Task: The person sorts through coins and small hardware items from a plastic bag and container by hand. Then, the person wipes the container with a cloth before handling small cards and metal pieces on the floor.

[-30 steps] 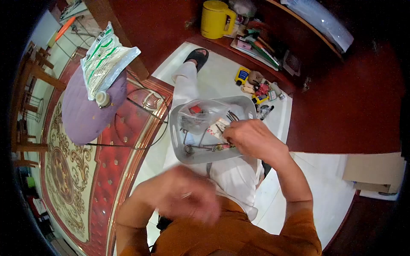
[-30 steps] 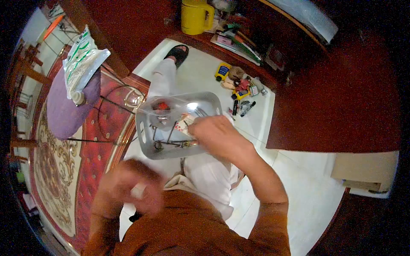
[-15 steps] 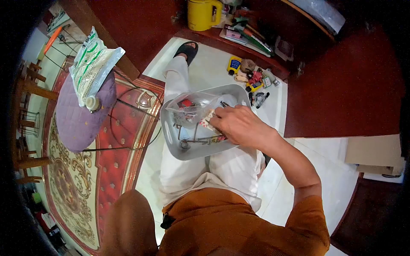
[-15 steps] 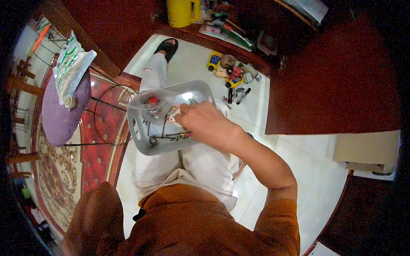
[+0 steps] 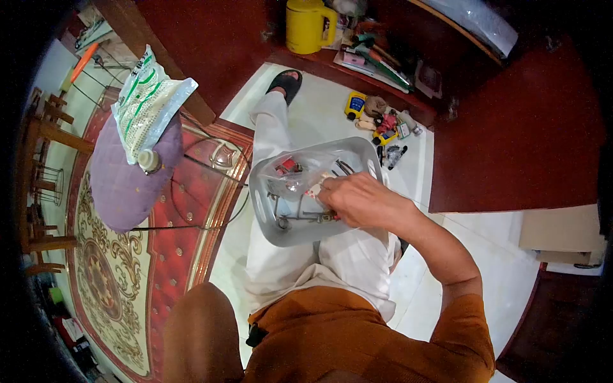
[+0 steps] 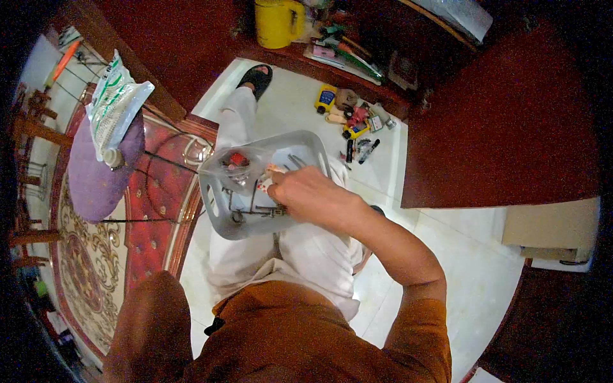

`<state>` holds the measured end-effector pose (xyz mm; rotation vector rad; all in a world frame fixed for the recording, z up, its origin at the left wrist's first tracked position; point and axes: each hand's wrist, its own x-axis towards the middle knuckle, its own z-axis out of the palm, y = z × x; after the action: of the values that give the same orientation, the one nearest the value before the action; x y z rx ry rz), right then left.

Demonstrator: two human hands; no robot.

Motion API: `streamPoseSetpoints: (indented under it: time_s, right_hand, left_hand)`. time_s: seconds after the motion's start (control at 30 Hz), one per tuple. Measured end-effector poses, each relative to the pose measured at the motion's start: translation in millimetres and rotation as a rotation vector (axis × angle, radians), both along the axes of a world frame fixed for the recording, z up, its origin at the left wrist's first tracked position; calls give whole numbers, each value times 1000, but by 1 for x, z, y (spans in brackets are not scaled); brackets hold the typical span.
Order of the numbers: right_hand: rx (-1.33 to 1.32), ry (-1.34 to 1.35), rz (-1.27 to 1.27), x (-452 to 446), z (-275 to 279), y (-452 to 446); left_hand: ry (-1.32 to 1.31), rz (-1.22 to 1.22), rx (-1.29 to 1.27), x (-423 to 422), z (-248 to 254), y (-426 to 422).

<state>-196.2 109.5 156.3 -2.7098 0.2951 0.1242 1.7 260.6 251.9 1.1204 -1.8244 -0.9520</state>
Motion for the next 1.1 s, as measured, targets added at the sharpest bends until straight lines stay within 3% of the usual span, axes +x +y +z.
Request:
streamPoseSetpoints:
  time_s: [0.17,0.27,0.37,0.5,0.6,0.73,0.87,0.97,1.1]
  right_hand:
    - [272,-74,-98,-4,48,-1]
    - [452,-529,-293,-5,67,0]
    - [361,-722,-436,12,78,-1]
    - [219,-766,-381,29,79,2]
    - [173,-597,-418,6,87,-7]
    - [-67,7,-247,-17,69,-7]
    - [-169,136,-136,-21,45,8]
    - [-162,141,-56,-16,44,11]
    - [-147,57,22,-14,24,1]
  left_hand:
    - [-58,140,-41,-9,-18,-10]
    - [-79,190,-53,-13,-26,-15]
    - [-98,233,-65,-19,-34,-18]
    - [-113,276,-68,-29,-47,-19]
    - [-108,290,-49,-35,-56,-21]
    - [-72,270,5,-40,-64,-21]
    - [56,135,181,-40,-65,-13]
    - [280,-157,327,-14,-31,0]
    - [466,-528,282,22,5,11]
